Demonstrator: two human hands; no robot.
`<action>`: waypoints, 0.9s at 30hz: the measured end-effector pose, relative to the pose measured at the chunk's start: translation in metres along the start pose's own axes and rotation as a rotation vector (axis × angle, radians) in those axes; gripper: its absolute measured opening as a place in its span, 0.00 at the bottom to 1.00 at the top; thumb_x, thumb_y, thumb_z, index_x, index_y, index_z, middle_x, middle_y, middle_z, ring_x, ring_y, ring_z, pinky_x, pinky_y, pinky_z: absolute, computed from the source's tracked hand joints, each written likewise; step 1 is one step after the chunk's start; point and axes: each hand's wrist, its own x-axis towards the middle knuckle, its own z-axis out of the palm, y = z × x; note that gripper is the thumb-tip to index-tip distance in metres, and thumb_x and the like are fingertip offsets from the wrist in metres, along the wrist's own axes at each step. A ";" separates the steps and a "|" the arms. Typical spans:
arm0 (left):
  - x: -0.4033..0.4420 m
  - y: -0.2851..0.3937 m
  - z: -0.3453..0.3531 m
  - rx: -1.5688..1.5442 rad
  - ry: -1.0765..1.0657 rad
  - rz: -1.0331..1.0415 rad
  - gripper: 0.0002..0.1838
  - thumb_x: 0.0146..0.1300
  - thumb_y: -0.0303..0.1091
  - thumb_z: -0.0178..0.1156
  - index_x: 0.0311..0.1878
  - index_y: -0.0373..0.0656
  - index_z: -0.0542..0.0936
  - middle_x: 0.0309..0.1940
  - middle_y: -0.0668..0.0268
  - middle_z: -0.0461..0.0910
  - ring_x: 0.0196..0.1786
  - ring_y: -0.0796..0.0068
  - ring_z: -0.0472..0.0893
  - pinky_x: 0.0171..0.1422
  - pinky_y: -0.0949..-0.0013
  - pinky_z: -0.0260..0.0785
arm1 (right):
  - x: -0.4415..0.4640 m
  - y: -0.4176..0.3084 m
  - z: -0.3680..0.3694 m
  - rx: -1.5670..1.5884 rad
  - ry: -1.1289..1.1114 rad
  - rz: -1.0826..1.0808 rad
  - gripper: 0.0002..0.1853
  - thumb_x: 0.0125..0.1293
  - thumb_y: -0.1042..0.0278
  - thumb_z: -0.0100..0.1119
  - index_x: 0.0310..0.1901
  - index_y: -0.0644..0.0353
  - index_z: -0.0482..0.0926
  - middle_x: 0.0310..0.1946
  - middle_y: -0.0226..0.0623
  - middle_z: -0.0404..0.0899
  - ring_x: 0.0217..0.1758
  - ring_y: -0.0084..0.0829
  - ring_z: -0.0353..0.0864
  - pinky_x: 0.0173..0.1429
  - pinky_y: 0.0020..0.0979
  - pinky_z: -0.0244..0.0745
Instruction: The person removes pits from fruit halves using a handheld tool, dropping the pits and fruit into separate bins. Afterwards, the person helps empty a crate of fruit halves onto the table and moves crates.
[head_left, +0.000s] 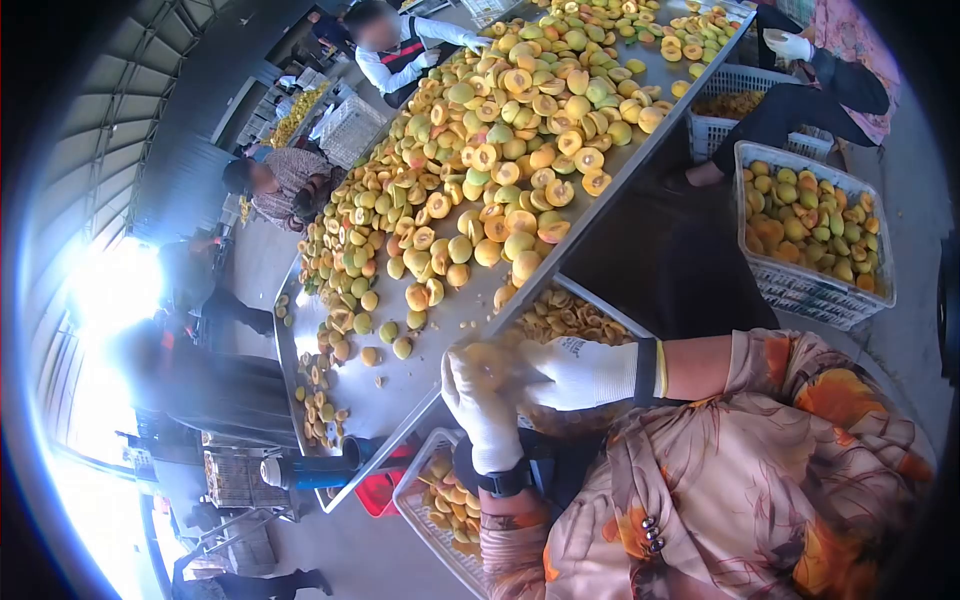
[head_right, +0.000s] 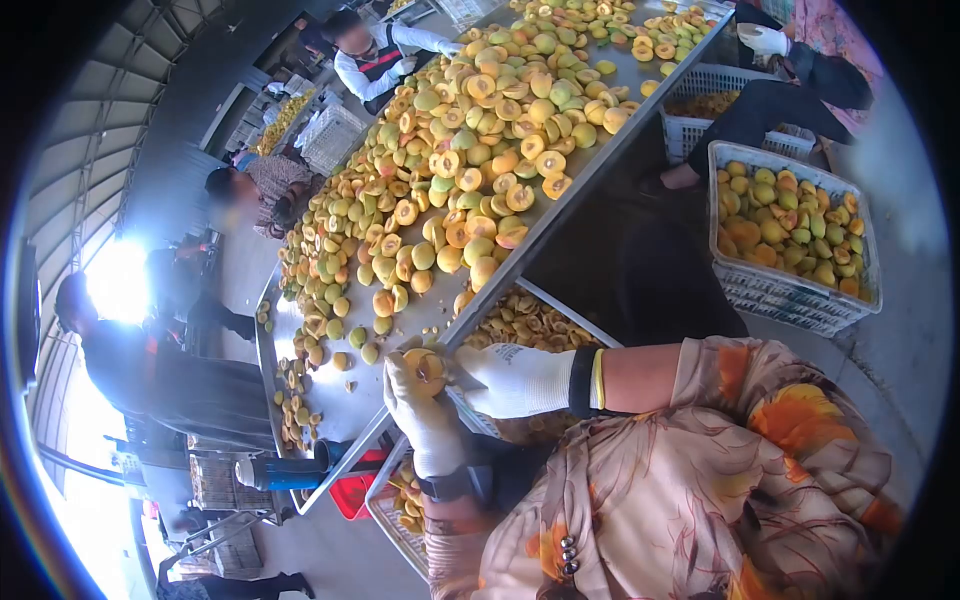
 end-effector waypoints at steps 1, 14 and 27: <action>-0.003 -0.001 0.002 0.025 0.021 0.026 0.30 0.77 0.55 0.56 0.55 0.29 0.77 0.33 0.65 0.77 0.35 0.77 0.73 0.41 0.72 0.69 | -0.004 0.000 0.002 0.003 0.010 0.028 0.14 0.68 0.67 0.58 0.50 0.66 0.72 0.28 0.56 0.81 0.29 0.54 0.83 0.36 0.49 0.74; -0.009 -0.007 0.012 0.113 0.053 0.167 0.24 0.79 0.48 0.54 0.51 0.31 0.79 0.28 0.64 0.81 0.29 0.79 0.76 0.33 0.76 0.69 | 0.003 -0.022 -0.020 0.285 -0.230 0.237 0.21 0.65 0.71 0.61 0.59 0.67 0.75 0.44 0.50 0.84 0.47 0.45 0.84 0.53 0.42 0.76; 0.011 -0.022 0.008 0.097 0.008 0.213 0.22 0.79 0.44 0.55 0.50 0.28 0.80 0.26 0.62 0.82 0.25 0.78 0.76 0.34 0.74 0.70 | 0.015 -0.012 -0.040 0.360 -0.381 0.251 0.26 0.64 0.67 0.62 0.62 0.69 0.75 0.48 0.51 0.85 0.52 0.42 0.85 0.60 0.40 0.76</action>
